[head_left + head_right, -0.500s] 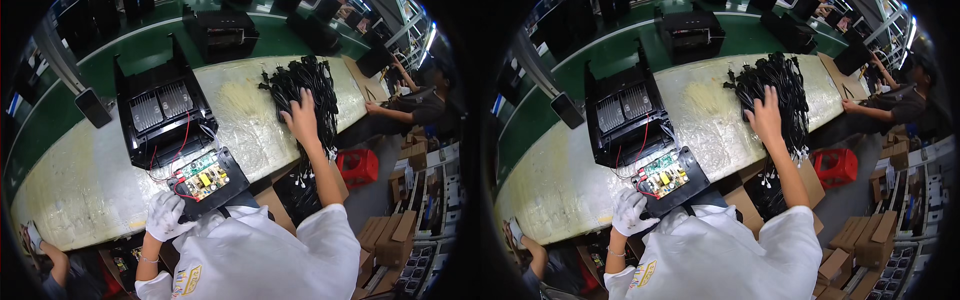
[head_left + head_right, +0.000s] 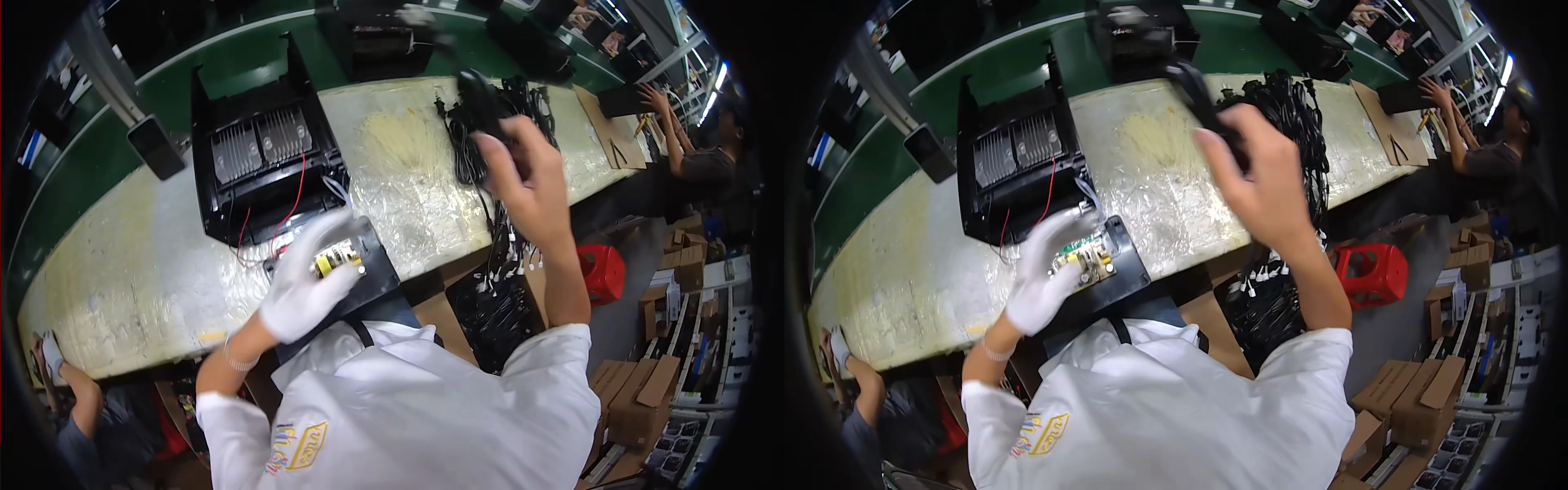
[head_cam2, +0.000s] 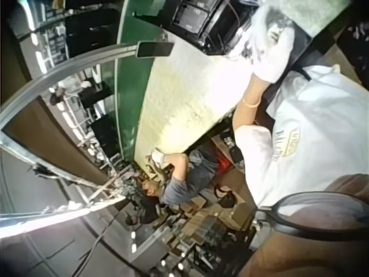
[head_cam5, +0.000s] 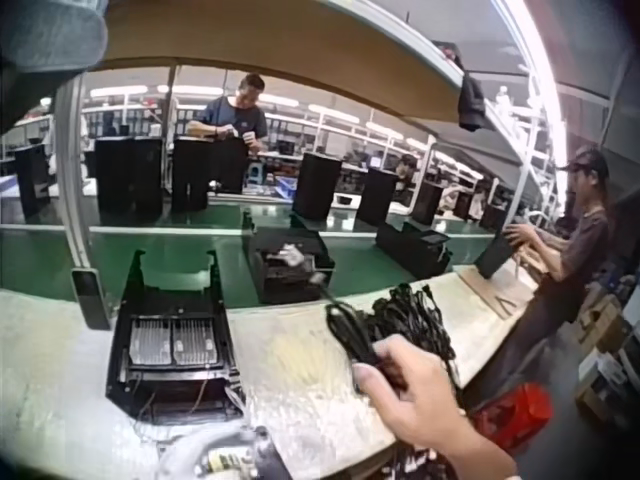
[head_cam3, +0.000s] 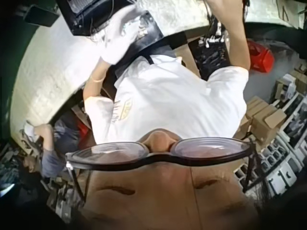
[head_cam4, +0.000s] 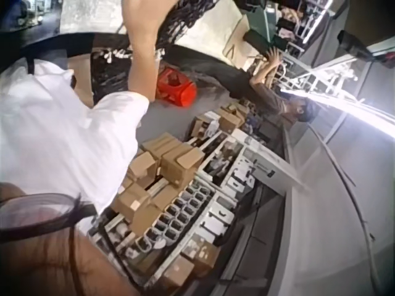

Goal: Assembling internal electronic components into a plastic housing on a factory production line.

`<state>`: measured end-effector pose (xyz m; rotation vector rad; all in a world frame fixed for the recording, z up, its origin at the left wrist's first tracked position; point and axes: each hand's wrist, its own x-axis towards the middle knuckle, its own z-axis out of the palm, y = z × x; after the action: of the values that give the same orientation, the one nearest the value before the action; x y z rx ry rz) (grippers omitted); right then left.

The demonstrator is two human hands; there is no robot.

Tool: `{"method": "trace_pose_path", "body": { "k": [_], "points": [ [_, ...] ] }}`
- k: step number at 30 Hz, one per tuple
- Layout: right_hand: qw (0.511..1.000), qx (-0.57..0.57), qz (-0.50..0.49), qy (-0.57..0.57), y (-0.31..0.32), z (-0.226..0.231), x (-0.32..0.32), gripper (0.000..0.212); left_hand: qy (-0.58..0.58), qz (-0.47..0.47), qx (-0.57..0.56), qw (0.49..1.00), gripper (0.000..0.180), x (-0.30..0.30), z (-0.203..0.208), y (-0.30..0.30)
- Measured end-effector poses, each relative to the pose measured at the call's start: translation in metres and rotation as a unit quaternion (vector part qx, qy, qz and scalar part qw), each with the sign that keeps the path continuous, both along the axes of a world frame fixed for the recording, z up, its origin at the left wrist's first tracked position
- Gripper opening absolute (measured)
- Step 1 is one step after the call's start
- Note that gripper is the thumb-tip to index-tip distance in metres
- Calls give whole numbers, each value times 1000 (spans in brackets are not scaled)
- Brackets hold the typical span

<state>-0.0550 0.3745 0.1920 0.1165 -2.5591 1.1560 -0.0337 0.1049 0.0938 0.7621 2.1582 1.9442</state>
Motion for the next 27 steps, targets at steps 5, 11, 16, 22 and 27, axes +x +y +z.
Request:
{"method": "trace_pose_path", "body": {
  "k": [5, 11, 16, 22, 27],
  "points": [
    [960, 58, 184, 204, -53, -25, -38, 22, -62, -5, 66, 996, 47, -28, 35, 71],
    [869, -252, 385, -184, -49, -107, -31, 63, -101, 64, 413, 903, 31, -56, 69, 30],
    [781, -338, 449, -273, -64, -161, 8, 55, -64, 147, 451, 878, 15, -106, 68, 2],
    [853, -252, 416, -188, -68, -151, 10, 21, -44, 224, 416, 880, 15, -127, 53, -1],
    [950, -4, 303, -70, -58, -141, -6, 14, -66, 195, 416, 886, 12, -111, 68, 10]
  ]
}}
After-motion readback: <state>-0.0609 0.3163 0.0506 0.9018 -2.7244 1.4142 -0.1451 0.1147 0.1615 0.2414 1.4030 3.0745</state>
